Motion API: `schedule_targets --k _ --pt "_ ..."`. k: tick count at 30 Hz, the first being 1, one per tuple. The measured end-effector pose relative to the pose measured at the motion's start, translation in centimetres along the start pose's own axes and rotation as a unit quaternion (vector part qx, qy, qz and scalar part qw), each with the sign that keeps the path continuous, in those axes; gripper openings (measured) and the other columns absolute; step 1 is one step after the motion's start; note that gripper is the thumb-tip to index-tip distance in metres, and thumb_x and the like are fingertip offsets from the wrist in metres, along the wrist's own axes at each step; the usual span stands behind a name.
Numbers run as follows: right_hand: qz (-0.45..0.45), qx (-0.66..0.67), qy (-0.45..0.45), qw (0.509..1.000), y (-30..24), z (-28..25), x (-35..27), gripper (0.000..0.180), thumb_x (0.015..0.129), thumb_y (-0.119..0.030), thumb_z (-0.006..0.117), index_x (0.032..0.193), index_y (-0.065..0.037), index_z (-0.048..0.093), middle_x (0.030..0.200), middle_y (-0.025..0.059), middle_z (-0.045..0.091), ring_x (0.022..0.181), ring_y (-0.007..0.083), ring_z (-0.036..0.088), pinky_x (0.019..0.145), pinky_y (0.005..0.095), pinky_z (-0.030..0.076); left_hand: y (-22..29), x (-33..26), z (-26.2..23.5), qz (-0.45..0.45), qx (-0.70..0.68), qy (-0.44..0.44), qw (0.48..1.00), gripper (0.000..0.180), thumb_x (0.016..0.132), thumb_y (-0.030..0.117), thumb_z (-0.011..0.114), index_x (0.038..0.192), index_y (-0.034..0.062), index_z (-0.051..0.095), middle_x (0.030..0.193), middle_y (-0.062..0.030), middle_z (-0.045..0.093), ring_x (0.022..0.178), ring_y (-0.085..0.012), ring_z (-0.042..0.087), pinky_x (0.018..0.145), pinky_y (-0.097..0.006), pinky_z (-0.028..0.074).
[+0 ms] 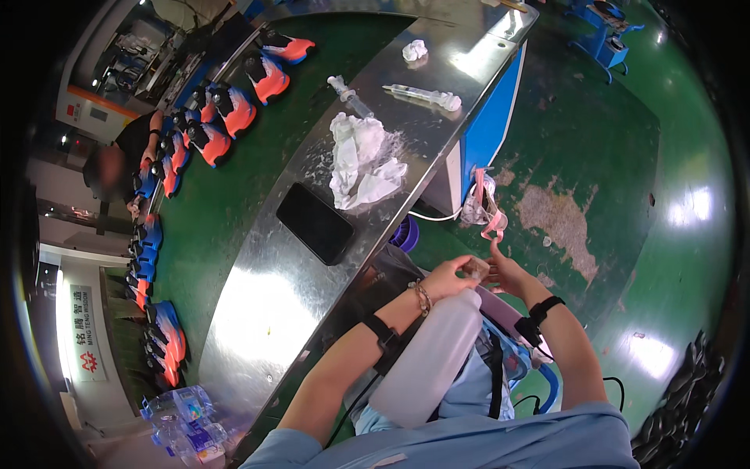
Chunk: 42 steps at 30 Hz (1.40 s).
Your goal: Apply yellow adhesive from a syringe onto the edges of shoe components and wipe excess with a sponge.
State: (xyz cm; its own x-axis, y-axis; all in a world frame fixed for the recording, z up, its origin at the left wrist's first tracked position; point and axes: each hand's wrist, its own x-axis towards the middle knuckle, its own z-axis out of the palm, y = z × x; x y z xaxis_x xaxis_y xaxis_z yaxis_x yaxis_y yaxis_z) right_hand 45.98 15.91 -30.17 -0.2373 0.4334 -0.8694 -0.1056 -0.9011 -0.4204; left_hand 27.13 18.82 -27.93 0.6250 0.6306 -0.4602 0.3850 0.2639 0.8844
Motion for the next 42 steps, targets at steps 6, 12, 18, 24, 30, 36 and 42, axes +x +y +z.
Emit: schedule_targets --k 6,12,18,24,30,36,42 --pt "0.047 0.009 -0.126 0.991 2.1 1.2 1.9 0.05 0.081 -0.061 0.049 0.088 -0.013 0.06 0.077 -0.0035 0.058 0.065 0.0099 0.055 0.057 0.0214 0.043 -0.4 -2.0 1.9 0.025 -0.013 -0.04 0.999 0.059 0.07 0.02 0.07 0.119 -0.0039 0.048 0.105 -0.0136 0.061 0.097 -0.0185 0.057 0.084 -0.028 0.044" --pt "0.04 -0.003 -0.118 0.992 2.0 1.8 0.5 0.046 0.083 -0.059 0.048 0.09 -0.015 0.061 0.078 -0.0036 0.059 0.058 0.0085 0.049 0.051 0.0229 0.037 -1.4 -1.7 1.7 0.014 -0.055 -0.056 0.997 0.051 0.069 0.017 0.069 0.114 0.0001 0.052 0.098 -0.0102 0.063 0.089 -0.0175 0.059 0.079 -0.029 0.046" --pt "-0.018 -0.042 -0.115 0.992 3.0 -0.1 1.4 0.055 0.081 -0.066 0.04 0.096 -0.016 0.058 0.069 -0.0047 0.05 0.052 0.0077 0.036 0.047 0.0235 0.028 -1.9 -1.7 1.4 0.004 -0.113 -0.039 0.993 0.053 0.069 0.016 0.069 0.117 0.0016 0.05 0.097 -0.0092 0.063 0.086 -0.0163 0.06 0.076 -0.028 0.047" --pt "0.012 0.127 -0.344 0.93 4.8 -0.7 3.5 0.054 0.082 -0.062 0.042 0.107 -0.015 0.05 0.076 -0.0023 0.052 0.058 0.0079 0.041 0.047 0.0221 0.029 -0.8 -2.6 0.7 0.008 -0.098 -0.059 0.993 0.058 0.073 0.013 0.069 0.124 0.0011 0.044 0.107 -0.0099 0.057 0.096 -0.0148 0.055 0.081 -0.028 0.045" --pt "-0.206 0.19 -0.254 0.926 4.2 2.0 3.1 0.042 0.089 -0.037 0.052 0.121 -0.015 0.039 0.102 0.0075 0.055 0.08 0.0144 0.057 0.059 0.025 0.045 -0.4 -3.1 0.0 0.017 -0.048 -0.029 0.998 0.059 0.073 0.016 0.07 0.124 0.0015 0.043 0.108 -0.0123 0.056 0.1 -0.0171 0.053 0.084 -0.029 0.043" --pt "-0.239 0.203 -0.25 0.916 3.5 2.8 2.8 0.031 0.091 -0.017 0.045 0.12 -0.013 0.038 0.104 0.0122 0.058 0.091 0.0192 0.06 0.07 0.0289 0.051 -0.8 -3.4 -0.4 0.021 -0.066 -0.035 0.997 0.062 0.073 0.019 0.071 0.125 0.0016 0.042 0.108 -0.0138 0.056 0.101 -0.0188 0.053 0.085 -0.03 0.043" --pt "-0.224 0.041 -0.156 0.961 2.7 1.8 3.9 0.027 0.085 -0.007 0.044 0.111 -0.012 0.037 0.08 0.0051 0.057 0.064 0.0127 0.057 0.049 0.0242 0.045 -1.0 -3.3 -0.7 0.01 -0.051 -0.046 0.998 0.064 0.073 0.019 0.071 0.126 0.0022 0.041 0.109 -0.0143 0.055 0.102 -0.0191 0.052 0.084 -0.03 0.043"
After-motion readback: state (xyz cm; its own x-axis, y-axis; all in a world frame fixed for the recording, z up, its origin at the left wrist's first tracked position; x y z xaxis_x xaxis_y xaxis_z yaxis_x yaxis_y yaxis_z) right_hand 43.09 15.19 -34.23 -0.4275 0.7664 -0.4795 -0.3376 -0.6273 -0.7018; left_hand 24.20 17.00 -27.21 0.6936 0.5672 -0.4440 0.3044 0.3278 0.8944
